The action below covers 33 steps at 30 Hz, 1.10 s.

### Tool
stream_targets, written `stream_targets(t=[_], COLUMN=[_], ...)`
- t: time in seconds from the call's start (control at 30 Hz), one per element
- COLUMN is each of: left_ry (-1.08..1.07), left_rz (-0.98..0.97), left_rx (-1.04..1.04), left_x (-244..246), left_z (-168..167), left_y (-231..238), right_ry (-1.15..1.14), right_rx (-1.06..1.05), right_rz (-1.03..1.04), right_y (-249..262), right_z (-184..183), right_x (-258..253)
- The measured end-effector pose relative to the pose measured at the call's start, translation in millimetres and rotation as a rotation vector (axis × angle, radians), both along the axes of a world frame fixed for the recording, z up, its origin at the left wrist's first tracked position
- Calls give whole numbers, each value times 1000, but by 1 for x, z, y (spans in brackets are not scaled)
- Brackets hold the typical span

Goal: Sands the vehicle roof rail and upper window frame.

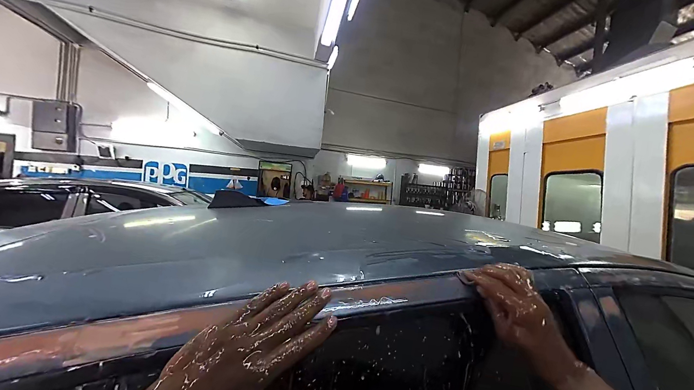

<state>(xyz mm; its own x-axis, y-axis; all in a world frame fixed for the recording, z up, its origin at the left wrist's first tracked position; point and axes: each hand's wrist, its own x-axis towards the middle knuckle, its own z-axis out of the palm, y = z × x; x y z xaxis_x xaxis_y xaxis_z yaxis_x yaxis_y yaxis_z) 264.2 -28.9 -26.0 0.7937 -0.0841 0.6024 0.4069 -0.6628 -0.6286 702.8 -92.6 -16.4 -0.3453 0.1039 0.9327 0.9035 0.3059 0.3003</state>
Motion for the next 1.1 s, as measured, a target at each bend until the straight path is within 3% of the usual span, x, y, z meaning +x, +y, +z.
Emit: stream_targets(t=[0.13, 0.27, 0.43, 0.5, 0.6, 0.67, 0.77, 0.83, 0.9, 1.03, 1.1], left_ry=[4, 8, 9, 16, -8, -19, -38, -32, -18, -42, -57], left_rz=[11, 22, 23, 9, 21, 27, 8, -13, -12, -18, -4], left_rx=[13, 13, 8, 3, 29, 23, -51, -105, -141, -102, -94], left_x=[3, -1, -1, -3, 0, 0, -4, -8, -12, -10, -6], left_z=[0, -1, -2, -2, -3, -3, -5, -3, 2, -2, -2], left_y=[-1, -1, -2, -1, -1, -1, -2, -4, -9, -6, -8], right_ry=[-9, -26, -70, -136, -14, 72, 48, -22, -64, 1, 48], right_rx=[-4, -22, -42, -85, -45, -8, -33, -88, -81, -48, -36], right_rz=[71, 22, 99, 90, 3, -34, -12, 58, 37, 11, 2], right_y=[7, 2, 6, 0, -2, 4, 12, 12, 11, 2, -2], right_z=[-1, -1, 8, 9, 0, -7, -18, -13, -3, 5, 6], right_x=[-33, 17, -47, -13, 33, -9, -126, -153, -115, 58, 118])
